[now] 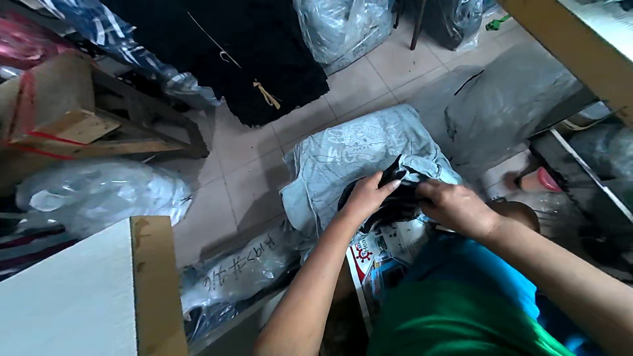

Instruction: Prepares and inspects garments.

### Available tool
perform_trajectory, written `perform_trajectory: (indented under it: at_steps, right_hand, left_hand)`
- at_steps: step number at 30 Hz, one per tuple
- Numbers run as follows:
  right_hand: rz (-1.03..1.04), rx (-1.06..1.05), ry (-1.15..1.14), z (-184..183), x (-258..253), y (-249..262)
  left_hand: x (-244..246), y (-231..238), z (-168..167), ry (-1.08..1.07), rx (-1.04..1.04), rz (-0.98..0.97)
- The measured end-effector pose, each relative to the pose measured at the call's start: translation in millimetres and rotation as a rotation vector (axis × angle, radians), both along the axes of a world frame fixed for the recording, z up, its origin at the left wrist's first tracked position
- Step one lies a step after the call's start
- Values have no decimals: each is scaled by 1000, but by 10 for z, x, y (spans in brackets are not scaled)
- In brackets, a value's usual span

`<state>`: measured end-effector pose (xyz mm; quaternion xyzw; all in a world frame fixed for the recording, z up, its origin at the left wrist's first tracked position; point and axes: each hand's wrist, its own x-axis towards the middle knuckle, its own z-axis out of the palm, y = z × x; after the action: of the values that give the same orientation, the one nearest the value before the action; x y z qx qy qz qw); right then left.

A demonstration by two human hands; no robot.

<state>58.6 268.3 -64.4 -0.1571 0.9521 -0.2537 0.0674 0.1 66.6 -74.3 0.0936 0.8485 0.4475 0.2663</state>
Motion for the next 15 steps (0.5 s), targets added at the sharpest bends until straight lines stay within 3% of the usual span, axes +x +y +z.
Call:
perform_trajectory:
  at_steps: [5,10,15]
  right_hand:
    - [-69,-64,100,304,-251,1]
    - [-121,-143,228,255,-356,-167]
    - [131,-135,408,-40,-134,-241]
  left_hand:
    - [-8,106,169,31,-194,-137]
    - [-91,102,183,129,-202,-47]
    - [-175,25,171,117,-122,65]
